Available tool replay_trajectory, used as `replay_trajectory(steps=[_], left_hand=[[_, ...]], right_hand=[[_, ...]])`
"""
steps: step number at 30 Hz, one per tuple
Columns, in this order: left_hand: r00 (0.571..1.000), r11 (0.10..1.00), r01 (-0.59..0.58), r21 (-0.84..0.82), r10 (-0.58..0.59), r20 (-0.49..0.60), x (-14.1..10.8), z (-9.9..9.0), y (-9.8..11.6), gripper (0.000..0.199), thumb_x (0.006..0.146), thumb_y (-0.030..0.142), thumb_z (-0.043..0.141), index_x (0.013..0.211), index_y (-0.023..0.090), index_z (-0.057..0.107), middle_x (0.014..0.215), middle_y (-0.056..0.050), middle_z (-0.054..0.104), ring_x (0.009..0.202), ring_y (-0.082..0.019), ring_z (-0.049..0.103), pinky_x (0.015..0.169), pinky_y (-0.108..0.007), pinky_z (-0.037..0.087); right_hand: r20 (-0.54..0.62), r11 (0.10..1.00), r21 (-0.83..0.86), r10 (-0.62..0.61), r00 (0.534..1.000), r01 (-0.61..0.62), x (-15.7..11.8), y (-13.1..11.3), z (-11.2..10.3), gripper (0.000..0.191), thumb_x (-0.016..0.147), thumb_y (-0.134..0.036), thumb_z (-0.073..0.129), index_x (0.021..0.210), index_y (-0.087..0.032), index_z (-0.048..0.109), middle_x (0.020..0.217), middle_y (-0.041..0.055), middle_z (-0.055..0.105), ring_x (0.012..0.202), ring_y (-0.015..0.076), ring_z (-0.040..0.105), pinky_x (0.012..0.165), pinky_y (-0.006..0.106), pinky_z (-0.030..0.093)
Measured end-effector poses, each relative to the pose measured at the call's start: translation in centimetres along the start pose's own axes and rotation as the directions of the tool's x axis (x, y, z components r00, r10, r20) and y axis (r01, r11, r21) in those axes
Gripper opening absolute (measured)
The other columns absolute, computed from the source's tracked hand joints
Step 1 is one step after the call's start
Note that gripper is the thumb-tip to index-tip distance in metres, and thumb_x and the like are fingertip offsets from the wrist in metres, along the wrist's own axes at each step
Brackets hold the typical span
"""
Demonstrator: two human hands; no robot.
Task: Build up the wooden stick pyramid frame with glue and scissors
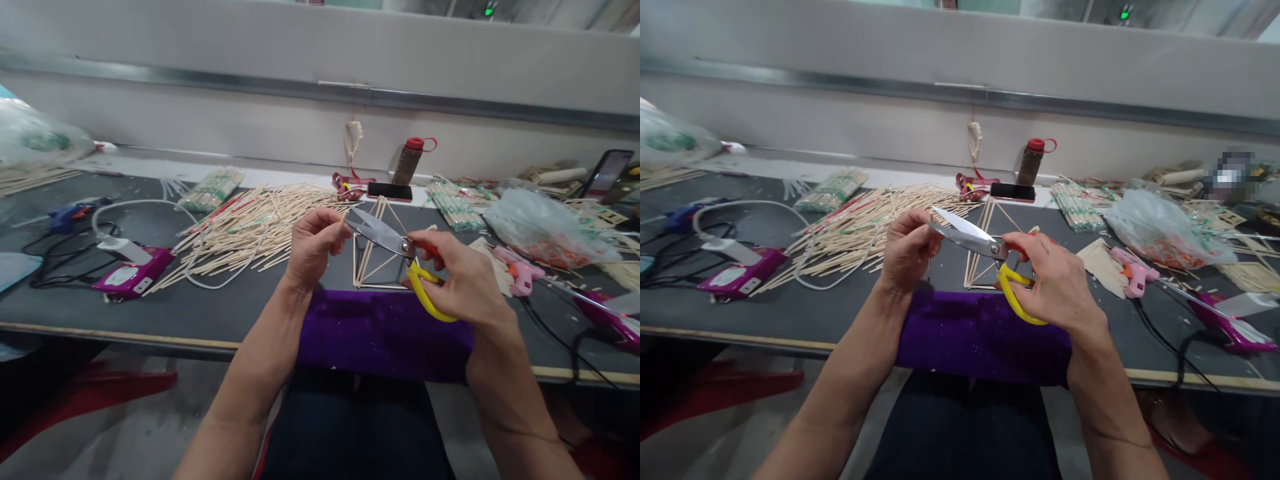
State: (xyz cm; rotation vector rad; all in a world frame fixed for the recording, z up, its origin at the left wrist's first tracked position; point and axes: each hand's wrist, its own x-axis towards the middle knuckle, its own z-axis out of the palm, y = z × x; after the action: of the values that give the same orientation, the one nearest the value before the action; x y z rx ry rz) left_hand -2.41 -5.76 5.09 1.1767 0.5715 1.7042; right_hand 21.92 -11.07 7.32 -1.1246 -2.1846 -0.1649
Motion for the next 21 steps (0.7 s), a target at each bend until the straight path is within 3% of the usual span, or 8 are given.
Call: replay_trajectory(steps=[8, 21], left_hand=[[0.996, 0.997, 0.080, -0.015, -0.080, 0.026, -0.5, 0.5, 0.9, 0.010, 0.058, 0.017, 0.077, 0.061, 0.023, 0.069, 0.049, 0.004, 0.060, 0.036, -0.005, 0.044, 0.035, -0.018, 0.031], [0.991, 0.991, 0.132, -0.032, -0.130, 0.038, -0.1, 0.2, 0.2, 0.010, 0.054, 0.012, 0.076, 0.057, 0.020, 0.069, 0.044, 0.004, 0.059, 0.033, -0.005, 0.045, 0.033, -0.015, 0.033]], right_hand=[[0.016, 0.999, -0.005, -0.052, 0.998, 0.053, -0.3, -0.4, 0.2, 0.049, 0.077, -0.032, 0.072, 0.123, -0.025, 0.058, 0.111, 0.0055, 0.072, 0.086, 0.0230, 0.069, 0.075, 0.036, 0.052], [-0.026, 0.995, -0.039, -0.091, 0.996, 0.090, -0.2, -0.3, 1.2, 0.051, 0.079, -0.036, 0.074, 0.126, -0.020, 0.060, 0.099, 0.0033, 0.070, 0.079, 0.0197, 0.066, 0.070, 0.032, 0.048]])
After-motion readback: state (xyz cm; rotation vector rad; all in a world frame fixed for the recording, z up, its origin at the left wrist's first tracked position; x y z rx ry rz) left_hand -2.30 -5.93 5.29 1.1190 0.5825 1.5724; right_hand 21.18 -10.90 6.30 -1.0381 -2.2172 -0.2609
